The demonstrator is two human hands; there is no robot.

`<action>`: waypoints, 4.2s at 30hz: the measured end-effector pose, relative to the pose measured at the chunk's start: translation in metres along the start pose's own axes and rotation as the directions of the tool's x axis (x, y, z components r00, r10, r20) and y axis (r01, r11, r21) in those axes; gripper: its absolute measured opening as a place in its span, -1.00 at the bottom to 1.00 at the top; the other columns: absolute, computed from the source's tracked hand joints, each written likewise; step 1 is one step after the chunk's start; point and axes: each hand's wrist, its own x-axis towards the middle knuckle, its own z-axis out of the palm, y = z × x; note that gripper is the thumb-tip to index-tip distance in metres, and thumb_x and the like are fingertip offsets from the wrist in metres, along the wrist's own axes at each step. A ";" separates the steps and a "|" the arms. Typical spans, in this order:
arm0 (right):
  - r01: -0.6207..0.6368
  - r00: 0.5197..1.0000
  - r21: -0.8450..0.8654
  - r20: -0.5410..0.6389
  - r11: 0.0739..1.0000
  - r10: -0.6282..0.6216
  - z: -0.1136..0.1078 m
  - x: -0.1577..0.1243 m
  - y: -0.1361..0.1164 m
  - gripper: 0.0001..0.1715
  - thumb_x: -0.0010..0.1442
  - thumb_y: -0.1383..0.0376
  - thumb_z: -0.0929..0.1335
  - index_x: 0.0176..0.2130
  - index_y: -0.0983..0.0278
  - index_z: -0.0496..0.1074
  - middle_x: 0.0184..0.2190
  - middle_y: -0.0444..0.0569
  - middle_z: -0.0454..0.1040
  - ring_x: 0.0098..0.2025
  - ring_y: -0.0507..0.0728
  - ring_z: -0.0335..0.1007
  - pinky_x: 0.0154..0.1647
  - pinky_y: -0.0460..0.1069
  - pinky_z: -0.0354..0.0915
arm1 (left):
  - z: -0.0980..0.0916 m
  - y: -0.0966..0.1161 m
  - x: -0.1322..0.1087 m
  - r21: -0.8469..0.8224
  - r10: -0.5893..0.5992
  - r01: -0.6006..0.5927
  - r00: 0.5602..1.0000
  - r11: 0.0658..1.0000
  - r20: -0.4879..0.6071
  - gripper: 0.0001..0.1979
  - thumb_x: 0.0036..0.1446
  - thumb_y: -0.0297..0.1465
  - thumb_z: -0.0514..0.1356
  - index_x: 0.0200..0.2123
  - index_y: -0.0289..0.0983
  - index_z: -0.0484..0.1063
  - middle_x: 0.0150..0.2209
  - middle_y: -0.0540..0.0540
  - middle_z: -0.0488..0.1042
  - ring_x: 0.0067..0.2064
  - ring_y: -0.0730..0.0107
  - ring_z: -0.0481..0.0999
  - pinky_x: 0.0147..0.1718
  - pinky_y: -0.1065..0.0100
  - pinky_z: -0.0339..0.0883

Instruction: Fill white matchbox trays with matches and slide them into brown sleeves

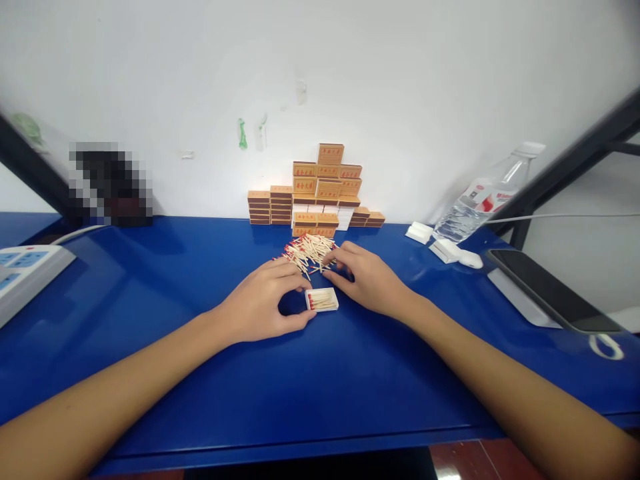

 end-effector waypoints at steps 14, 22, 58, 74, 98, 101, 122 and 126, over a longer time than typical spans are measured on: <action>-0.023 0.992 0.066 0.128 0.998 0.014 0.000 0.002 0.003 -0.87 0.44 0.29 0.30 -0.20 0.25 0.41 -0.23 -0.01 0.39 -0.23 0.13 0.35 -0.17 0.02 0.28 | 0.000 0.000 0.000 0.010 0.008 -0.008 1.000 1.000 -0.014 -0.80 0.20 -0.29 0.35 -0.14 -0.22 0.55 -0.23 -0.10 0.58 -0.14 0.18 0.53 -0.02 0.09 0.41; -0.047 0.990 0.018 0.133 0.999 0.044 -0.022 -0.005 0.005 -0.84 0.47 0.29 0.24 -0.20 0.25 0.36 -0.19 0.02 0.39 -0.24 0.14 0.34 -0.19 0.04 0.28 | -0.001 -0.001 0.001 0.043 0.003 -0.001 0.999 0.999 -0.033 -0.83 0.22 -0.31 0.32 -0.14 -0.24 0.56 -0.22 -0.09 0.59 -0.13 0.18 0.51 -0.06 0.11 0.40; -0.109 0.988 0.000 0.107 0.994 0.109 -0.001 -0.004 -0.004 -0.86 0.46 0.28 0.28 -0.21 0.24 0.35 -0.20 0.01 0.43 -0.28 0.12 0.34 -0.23 0.04 0.25 | 0.001 -0.002 -0.002 0.046 -0.017 0.017 1.000 0.999 -0.004 -0.78 0.22 -0.26 0.34 -0.13 -0.25 0.56 -0.23 -0.08 0.57 -0.14 0.20 0.50 -0.06 0.13 0.38; -0.123 0.982 0.027 0.150 0.992 0.118 -0.003 -0.004 0.003 -0.86 0.46 0.26 0.31 -0.18 0.26 0.39 -0.19 0.00 0.43 -0.26 0.12 0.35 -0.20 0.03 0.27 | 0.000 -0.001 0.000 0.052 0.012 -0.011 1.000 0.999 -0.018 -0.81 0.22 -0.29 0.34 -0.15 -0.25 0.55 -0.25 -0.08 0.57 -0.15 0.20 0.52 -0.05 0.13 0.39; -0.232 0.947 -0.083 0.206 0.969 0.245 -0.007 -0.007 -0.025 -0.83 0.46 0.27 0.33 -0.22 0.26 0.42 -0.16 0.07 0.54 -0.20 0.18 0.48 -0.18 0.04 0.29 | -0.006 0.000 0.000 -0.012 0.002 -0.002 0.999 1.000 0.037 -0.83 0.14 -0.33 0.33 -0.19 -0.24 0.53 -0.29 -0.07 0.54 -0.19 0.23 0.48 -0.11 0.16 0.39; -0.193 0.964 -0.063 0.175 0.979 0.201 -0.009 -0.008 -0.020 -0.85 0.47 0.28 0.31 -0.21 0.24 0.40 -0.15 0.07 0.52 -0.20 0.19 0.49 -0.17 0.06 0.30 | -0.006 -0.003 0.001 0.007 0.000 0.000 1.000 1.000 0.017 -0.84 0.16 -0.33 0.32 -0.20 -0.25 0.53 -0.30 -0.07 0.54 -0.18 0.22 0.47 -0.12 0.17 0.39; -0.094 0.994 -0.003 0.056 0.996 0.094 -0.008 -0.002 0.007 -0.92 0.38 0.29 0.39 -0.21 0.24 0.48 -0.26 -0.05 0.42 -0.31 0.10 0.35 -0.24 0.01 0.24 | -0.005 -0.001 0.001 0.015 0.007 -0.007 1.000 1.000 0.008 -0.82 0.18 -0.32 0.32 -0.16 -0.25 0.55 -0.28 -0.09 0.55 -0.18 0.21 0.48 -0.12 0.15 0.40; -0.102 0.990 -0.018 0.096 0.995 0.104 -0.007 -0.002 0.009 -0.88 0.41 0.31 0.34 -0.23 0.25 0.43 -0.26 -0.03 0.42 -0.31 0.11 0.33 -0.23 0.02 0.25 | -0.005 -0.002 0.001 0.028 0.007 -0.007 1.000 1.000 0.005 -0.81 0.18 -0.31 0.32 -0.16 -0.26 0.55 -0.28 -0.09 0.56 -0.18 0.20 0.50 -0.11 0.13 0.40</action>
